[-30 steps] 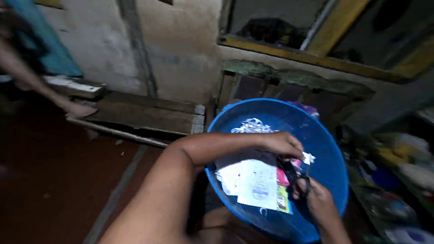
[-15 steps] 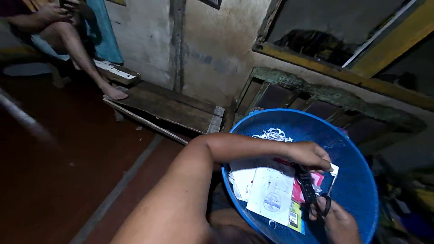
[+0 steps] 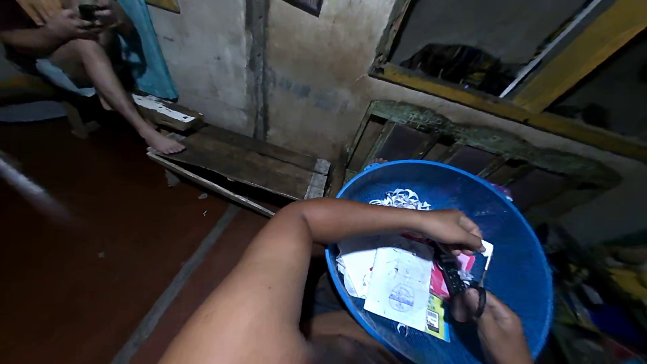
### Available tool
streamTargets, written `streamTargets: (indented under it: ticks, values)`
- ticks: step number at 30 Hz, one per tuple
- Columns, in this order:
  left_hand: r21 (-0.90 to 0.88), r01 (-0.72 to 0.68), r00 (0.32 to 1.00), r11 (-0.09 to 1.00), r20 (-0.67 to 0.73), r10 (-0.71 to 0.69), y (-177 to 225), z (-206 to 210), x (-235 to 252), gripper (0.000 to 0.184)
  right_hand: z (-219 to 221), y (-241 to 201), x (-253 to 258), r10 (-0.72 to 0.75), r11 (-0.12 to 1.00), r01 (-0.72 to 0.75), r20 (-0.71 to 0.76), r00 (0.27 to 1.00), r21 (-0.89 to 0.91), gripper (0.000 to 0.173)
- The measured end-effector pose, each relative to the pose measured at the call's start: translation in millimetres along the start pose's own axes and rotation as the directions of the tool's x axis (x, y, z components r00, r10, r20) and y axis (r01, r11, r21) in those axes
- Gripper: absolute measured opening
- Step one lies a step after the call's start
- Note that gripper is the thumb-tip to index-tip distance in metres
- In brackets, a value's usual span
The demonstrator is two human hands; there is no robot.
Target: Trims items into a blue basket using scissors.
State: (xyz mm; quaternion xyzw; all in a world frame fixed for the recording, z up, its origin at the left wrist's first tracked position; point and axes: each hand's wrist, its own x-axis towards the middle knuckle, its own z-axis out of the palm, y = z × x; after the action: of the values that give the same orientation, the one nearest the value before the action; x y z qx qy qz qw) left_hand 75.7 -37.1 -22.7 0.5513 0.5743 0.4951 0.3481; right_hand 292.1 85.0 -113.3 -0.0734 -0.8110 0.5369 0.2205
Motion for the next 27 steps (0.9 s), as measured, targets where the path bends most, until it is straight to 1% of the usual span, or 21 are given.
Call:
streamTargets:
  ticks: [3, 6, 8, 12, 15, 18, 22, 27]
  values:
    - [-0.009, -0.020, 0.999, 1.000, -0.044, 0.020, 2, -2, -1, 0.019, 0, 4, 0, -0.013, 0.999, 0.012, -0.015, 1.000, -0.042, 0.034]
    - [-0.070, -0.060, 0.996, 0.996, -0.063, 0.056, 0, -2, 2, 0.018, -2, 4, -1, -0.003, 0.998, 0.004, 0.015, 1.000, -0.070, 0.031]
    - [-0.095, -0.061, 0.997, 0.994, -0.060, 0.055, 1, -1, 2, 0.019, -2, 2, 0, 0.020, 0.998, -0.018, 0.037, 0.999, -0.067, 0.032]
    - [-0.070, -0.025, 0.999, 0.997, -0.032, 0.023, -6, 4, -4, 0.019, -2, 3, 1, 0.024, 0.999, -0.022, 0.069, 0.997, -0.031, 0.036]
    - [-0.097, -0.013, 0.999, 0.995, -0.031, 0.010, -11, 9, -5, 0.016, -1, 3, 2, 0.002, 1.000, -0.002, 0.077, 0.997, 0.001, 0.034]
    - [-0.097, 0.011, 1.000, 0.995, 0.014, -0.010, -7, 6, -7, 0.016, 1, 4, 2, -0.006, 1.000, 0.005, 0.083, 0.997, 0.012, 0.033]
    - [-0.129, 0.017, 0.996, 0.992, 0.085, -0.006, -13, 2, -1, 0.017, 3, 3, 1, 0.017, 1.000, -0.017, 0.052, 0.998, -0.002, 0.032]
    - [-0.089, 0.023, 0.995, 0.996, 0.101, -0.014, -15, 1, 0, 0.019, 8, 1, 1, 0.026, 0.999, -0.026, 0.000, 1.000, -0.046, 0.031]
